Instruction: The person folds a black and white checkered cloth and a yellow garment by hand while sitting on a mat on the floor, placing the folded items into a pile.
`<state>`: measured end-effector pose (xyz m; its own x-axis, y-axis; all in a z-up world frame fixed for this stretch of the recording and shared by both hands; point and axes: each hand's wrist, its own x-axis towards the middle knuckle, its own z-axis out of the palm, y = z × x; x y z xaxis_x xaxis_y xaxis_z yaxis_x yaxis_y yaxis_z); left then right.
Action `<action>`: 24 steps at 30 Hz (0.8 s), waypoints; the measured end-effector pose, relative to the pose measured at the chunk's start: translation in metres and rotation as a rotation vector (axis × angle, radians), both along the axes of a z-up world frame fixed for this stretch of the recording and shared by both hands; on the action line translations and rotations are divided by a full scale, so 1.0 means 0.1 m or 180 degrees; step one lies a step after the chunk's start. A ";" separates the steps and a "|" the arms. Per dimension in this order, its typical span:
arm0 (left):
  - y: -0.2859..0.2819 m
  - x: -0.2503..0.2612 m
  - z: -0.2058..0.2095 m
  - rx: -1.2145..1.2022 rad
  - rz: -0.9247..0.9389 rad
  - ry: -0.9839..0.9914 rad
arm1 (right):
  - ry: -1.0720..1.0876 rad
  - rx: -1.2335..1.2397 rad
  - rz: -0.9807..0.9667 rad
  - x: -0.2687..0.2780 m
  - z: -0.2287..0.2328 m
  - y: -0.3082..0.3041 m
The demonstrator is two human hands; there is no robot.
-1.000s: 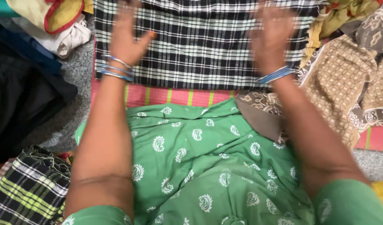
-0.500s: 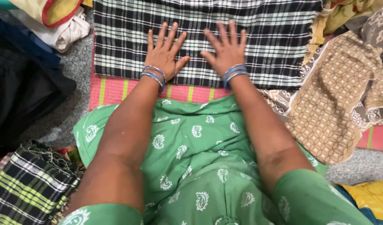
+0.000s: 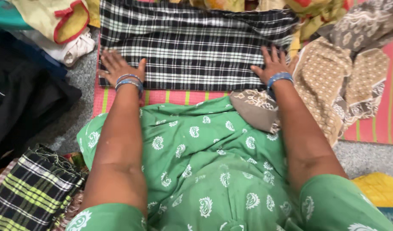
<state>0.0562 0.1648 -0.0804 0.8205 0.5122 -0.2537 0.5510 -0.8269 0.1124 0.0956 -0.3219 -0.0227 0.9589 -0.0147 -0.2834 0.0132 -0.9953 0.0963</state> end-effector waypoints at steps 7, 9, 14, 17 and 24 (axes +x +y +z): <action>-0.06 -0.05 0.36 0.0444 0.0325 0.0244 | -0.0691 0.0629 -0.0321 -0.67 0.18 -0.64; -0.14 -0.04 0.44 0.0289 -0.0087 -0.0479 | -0.1350 0.1062 0.0088 -0.82 0.15 -0.61; -0.75 -0.11 -0.14 -0.1854 -0.0749 -0.1110 | -0.1924 -0.0543 0.1738 -0.77 -0.08 -0.07; -1.35 -0.47 -0.80 -0.2943 -0.0435 -0.0836 | -0.1598 -0.0370 0.1648 -0.60 -0.05 -0.01; -0.91 -0.47 -0.27 -0.4833 0.2234 -0.0447 | -0.2610 0.0891 0.1697 -0.79 1.01 0.22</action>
